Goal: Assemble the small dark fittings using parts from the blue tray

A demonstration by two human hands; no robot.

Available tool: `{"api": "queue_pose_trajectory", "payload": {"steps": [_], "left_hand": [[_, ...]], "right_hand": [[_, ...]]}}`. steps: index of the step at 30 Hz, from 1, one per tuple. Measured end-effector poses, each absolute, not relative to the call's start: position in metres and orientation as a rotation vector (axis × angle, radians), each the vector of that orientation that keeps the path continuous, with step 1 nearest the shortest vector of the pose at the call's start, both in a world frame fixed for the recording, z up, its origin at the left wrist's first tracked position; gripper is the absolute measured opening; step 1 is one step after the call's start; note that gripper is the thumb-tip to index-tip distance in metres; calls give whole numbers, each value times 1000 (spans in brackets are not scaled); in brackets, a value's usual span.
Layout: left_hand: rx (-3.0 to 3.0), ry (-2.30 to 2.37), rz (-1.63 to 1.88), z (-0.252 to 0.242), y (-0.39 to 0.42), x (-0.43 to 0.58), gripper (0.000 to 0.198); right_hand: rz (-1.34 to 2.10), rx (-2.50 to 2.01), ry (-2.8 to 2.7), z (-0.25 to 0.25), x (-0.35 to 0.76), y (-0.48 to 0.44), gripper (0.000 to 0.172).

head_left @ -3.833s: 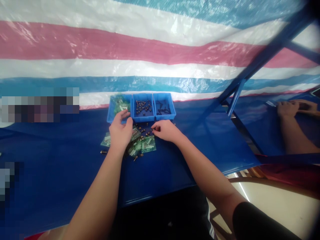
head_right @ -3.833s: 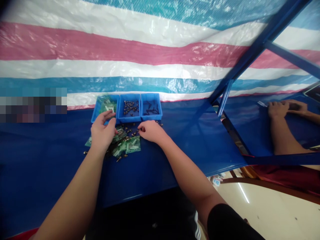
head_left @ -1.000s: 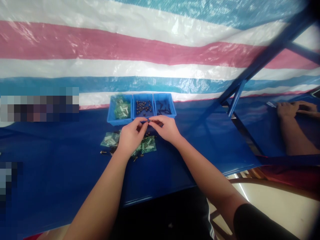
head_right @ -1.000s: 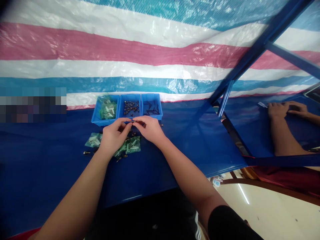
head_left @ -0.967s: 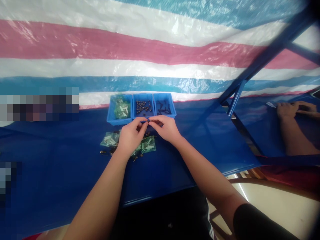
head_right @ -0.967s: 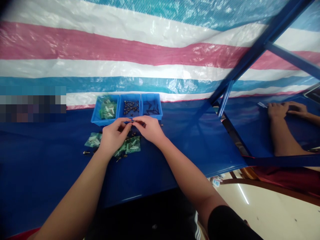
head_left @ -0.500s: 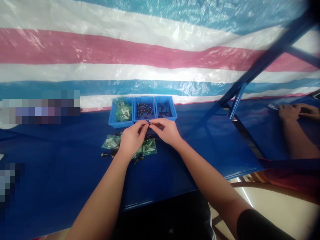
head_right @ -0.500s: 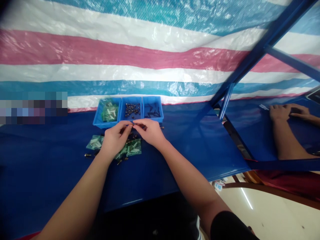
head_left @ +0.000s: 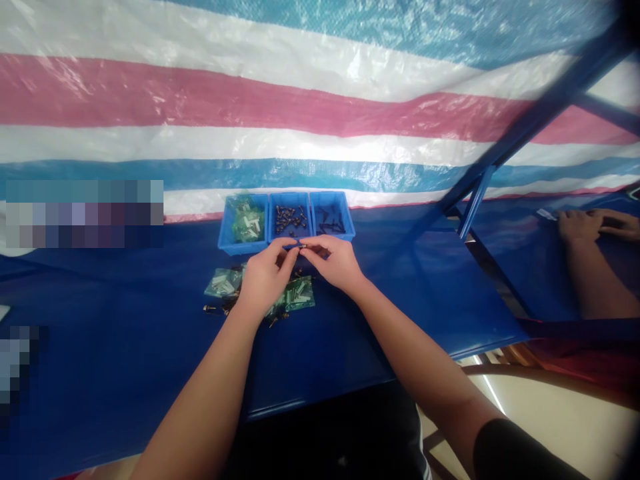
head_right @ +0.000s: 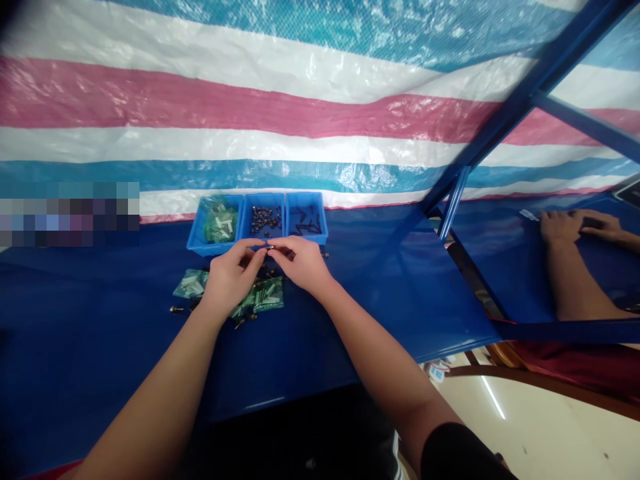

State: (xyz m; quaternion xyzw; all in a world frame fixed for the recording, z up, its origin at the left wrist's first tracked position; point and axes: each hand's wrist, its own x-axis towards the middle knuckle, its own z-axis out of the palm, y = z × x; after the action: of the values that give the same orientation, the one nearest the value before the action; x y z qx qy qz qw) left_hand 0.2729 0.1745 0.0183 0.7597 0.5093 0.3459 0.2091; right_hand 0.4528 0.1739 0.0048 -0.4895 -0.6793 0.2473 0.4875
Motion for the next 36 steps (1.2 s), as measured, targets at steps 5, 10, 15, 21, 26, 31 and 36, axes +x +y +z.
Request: {"api": "queue_pose_trajectory", "payload": {"steps": [5, 10, 15, 21, 26, 31, 36], "left_hand": [[2149, 1400, 1001, 16, 176, 272, 28], [2159, 1415, 1007, 16, 176, 272, 28], [2131, 1411, 1001, 16, 176, 273, 31], [2140, 1420, 987, 14, 177, 272, 31], [2144, 1425, 968, 14, 176, 272, 32], [2144, 1441, 951, 16, 174, 273, 32], [2130, 1430, 965, 15, 174, 274, 32]], "right_hand": [[617, -1190, -1630, 3, 452, 175, 21], [693, -1179, -1585, 1, 450, 175, 23], [756, -1155, -1540, 2, 450, 174, 23], [812, -1138, -1501, 1, 449, 174, 24], [790, -1147, -1524, 2, 449, 174, 23], [805, -1150, -1517, 3, 449, 173, 24], [842, -1145, -1491, 1, 449, 174, 24]]}}
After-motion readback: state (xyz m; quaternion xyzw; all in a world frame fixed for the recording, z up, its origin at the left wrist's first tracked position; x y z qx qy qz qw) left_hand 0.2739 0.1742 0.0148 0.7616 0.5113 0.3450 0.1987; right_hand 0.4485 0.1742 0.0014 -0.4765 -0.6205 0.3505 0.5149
